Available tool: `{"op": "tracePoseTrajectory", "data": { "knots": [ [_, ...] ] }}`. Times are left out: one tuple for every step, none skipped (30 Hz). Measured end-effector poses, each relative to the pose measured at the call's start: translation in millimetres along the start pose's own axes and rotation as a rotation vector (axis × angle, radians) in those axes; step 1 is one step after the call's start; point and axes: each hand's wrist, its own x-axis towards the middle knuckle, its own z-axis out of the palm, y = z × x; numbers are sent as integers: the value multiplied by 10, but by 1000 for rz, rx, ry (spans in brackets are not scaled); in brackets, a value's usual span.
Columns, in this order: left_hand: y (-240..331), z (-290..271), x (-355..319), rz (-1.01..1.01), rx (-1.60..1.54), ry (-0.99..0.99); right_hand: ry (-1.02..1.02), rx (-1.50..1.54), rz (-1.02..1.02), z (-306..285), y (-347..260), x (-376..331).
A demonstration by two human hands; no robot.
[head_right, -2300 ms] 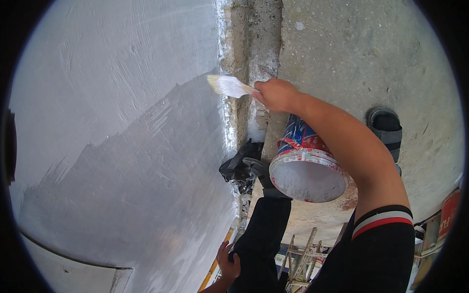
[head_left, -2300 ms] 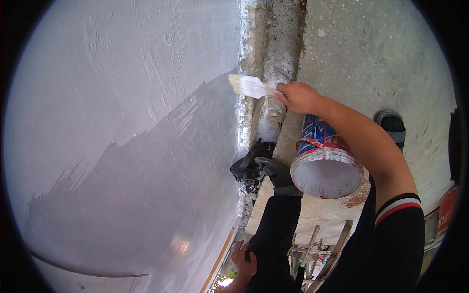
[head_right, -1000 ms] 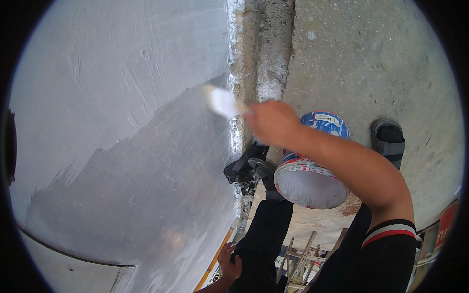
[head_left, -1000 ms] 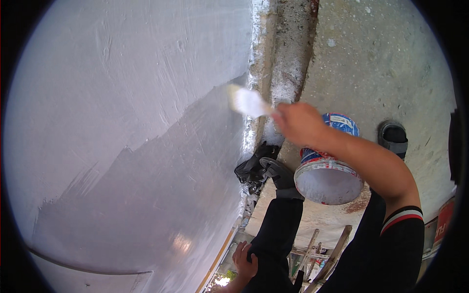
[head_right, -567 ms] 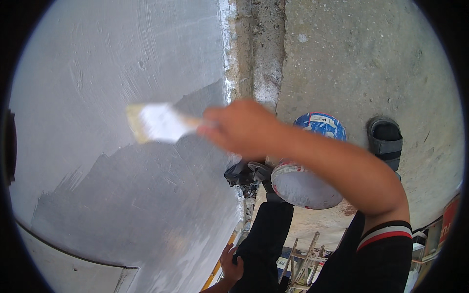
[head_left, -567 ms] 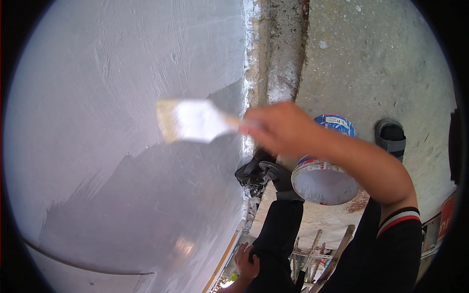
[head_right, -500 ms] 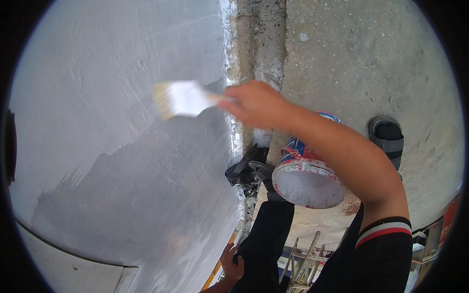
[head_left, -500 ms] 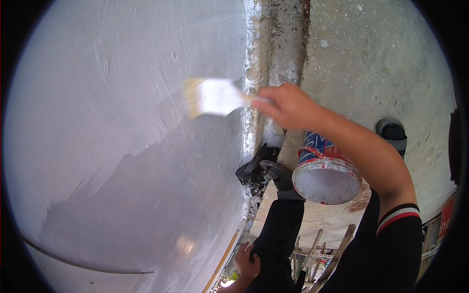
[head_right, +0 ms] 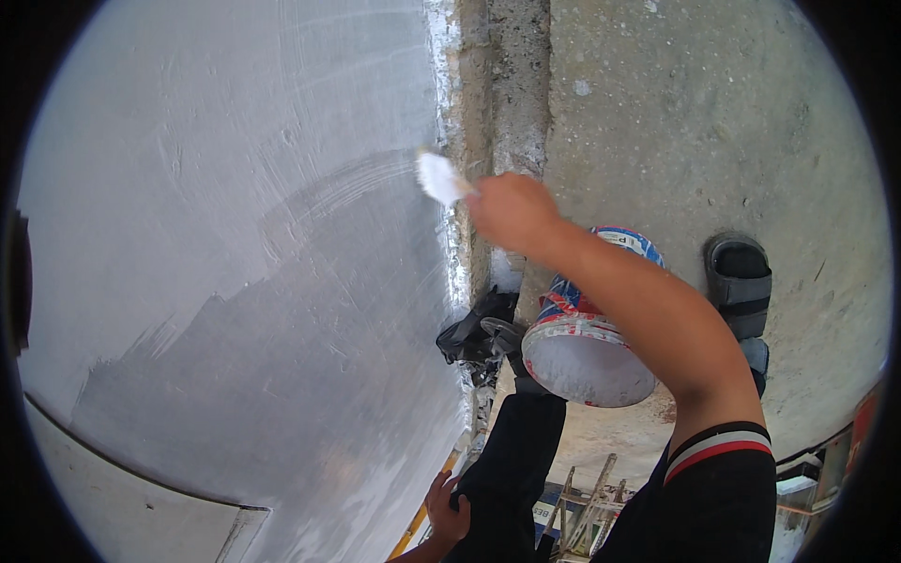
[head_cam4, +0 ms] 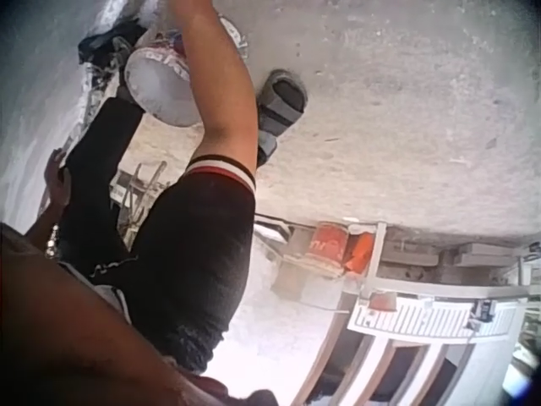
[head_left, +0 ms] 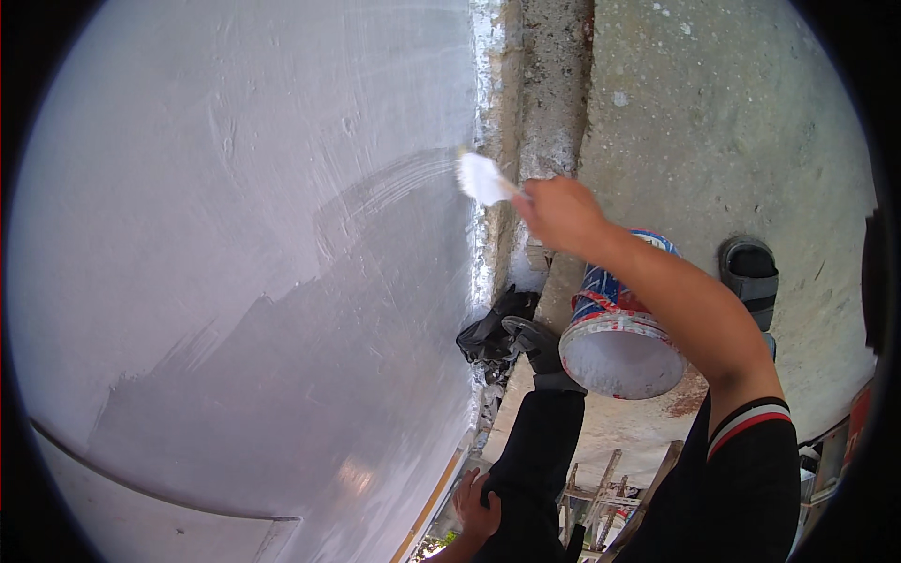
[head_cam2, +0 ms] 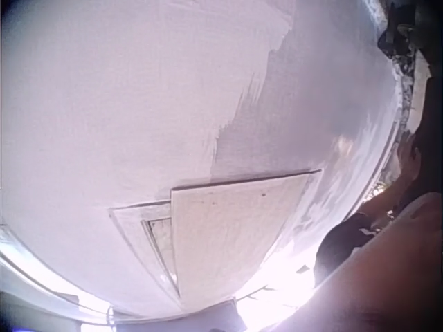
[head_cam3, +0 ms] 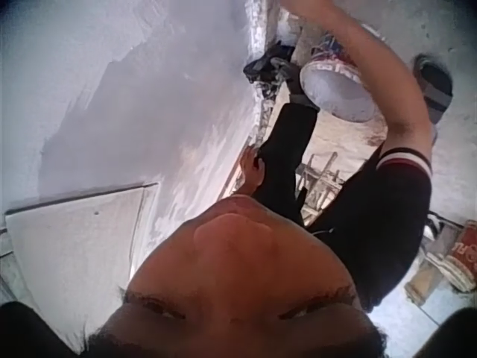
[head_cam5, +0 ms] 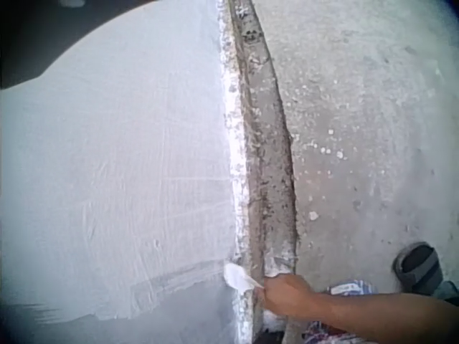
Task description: Painting a wall with a brush and a bucket of white paint.
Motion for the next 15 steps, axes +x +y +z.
{"op": "tracePoseTrajectory", "data": {
  "knots": [
    [11, -1, -1, 1, -7, 1, 24, 19, -29, -20, -154, -39],
    [10, -12, -13, -3, -10, 3, 5, 60, -40, -82, -325, -101],
    [0, -24, -21, -5, -7, 4, -14, 104, -54, -170, -486, -177],
    [0, -16, -17, -5, -5, -1, -19, 128, -99, -250, -590, -283],
    [-5, -22, -20, -10, 2, -3, -27, 158, -147, -315, -688, -390],
    [-9, -31, -22, -12, 2, -1, -28, 159, -149, -420, -775, -502],
    [-7, -44, -21, -5, 6, -3, -103, 197, -201, -548, -855, -611],
    [-11, -52, -8, 0, 13, -2, -177, 236, -257, -619, -905, -665],
    [-17, -52, 4, -5, 16, 5, -177, 242, -265, -635, -930, -683],
    [-7, -35, 8, 6, 7, 4, -149, 308, -332, -651, -943, -702],
    [1, -28, 6, 15, -1, 5, -122, 377, -399, -656, -965, -703],
    [3, -35, -1, 7, 3, 12, -120, 411, -441, -655, -987, -624],
    [7, -37, 0, 3, 10, 11, -121, 415, -446, -622, -956, -536],
    [9, -35, 6, 5, 14, 8, -103, 437, -420, -555, -900, -435],
    [16, -25, 4, 6, 14, 10, -86, 459, -394, -483, -836, -333]
  ]
}}
